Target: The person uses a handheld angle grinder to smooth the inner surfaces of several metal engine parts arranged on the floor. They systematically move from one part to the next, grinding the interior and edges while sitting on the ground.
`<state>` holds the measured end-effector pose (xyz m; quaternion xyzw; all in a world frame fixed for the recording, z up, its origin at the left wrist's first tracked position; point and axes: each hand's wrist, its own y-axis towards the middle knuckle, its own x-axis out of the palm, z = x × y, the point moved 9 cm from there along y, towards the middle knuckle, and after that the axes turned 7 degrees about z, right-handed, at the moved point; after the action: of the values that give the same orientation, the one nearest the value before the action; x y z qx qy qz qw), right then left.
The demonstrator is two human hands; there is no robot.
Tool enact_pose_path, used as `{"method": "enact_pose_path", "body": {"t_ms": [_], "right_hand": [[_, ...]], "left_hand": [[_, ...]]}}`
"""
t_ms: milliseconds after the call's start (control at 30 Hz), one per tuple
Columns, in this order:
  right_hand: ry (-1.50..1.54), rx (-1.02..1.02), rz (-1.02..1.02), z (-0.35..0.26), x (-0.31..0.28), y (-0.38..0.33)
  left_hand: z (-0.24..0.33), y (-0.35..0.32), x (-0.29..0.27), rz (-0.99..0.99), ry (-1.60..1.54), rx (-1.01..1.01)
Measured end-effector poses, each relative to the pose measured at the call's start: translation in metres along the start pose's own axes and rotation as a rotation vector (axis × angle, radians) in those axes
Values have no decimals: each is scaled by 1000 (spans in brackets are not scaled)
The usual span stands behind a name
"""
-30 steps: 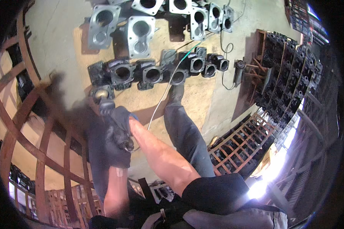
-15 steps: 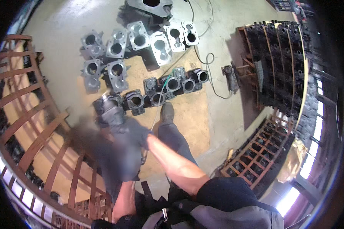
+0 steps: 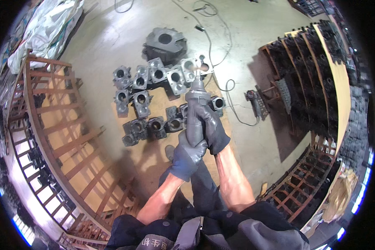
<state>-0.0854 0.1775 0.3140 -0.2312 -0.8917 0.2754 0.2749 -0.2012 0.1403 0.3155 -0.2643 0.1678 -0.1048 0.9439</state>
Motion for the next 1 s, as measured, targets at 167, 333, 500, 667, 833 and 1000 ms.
{"method": "enact_pose_path", "body": {"t_ms": [167, 333, 500, 667, 833, 1000], "right_hand": [[165, -43, 90, -27, -62, -27], [267, -110, 84, -60, -110, -54], [-35, -151, 168, -78, -196, -49], [-111, -130, 237, -124, -311, -30], [-198, -236, 246, -240, -391, -6], [-431, -374, 225, -389, -423, 38]], "left_hand": [[33, -24, 54, -173, 133, 99], [46, -53, 106, -194, 163, 119], [55, -60, 182, -183, 335, 221], [80, -72, 284, -221, 259, 300], [85, -99, 335, -99, 247, 459], [3, -98, 296, 53, 356, 246]]}}
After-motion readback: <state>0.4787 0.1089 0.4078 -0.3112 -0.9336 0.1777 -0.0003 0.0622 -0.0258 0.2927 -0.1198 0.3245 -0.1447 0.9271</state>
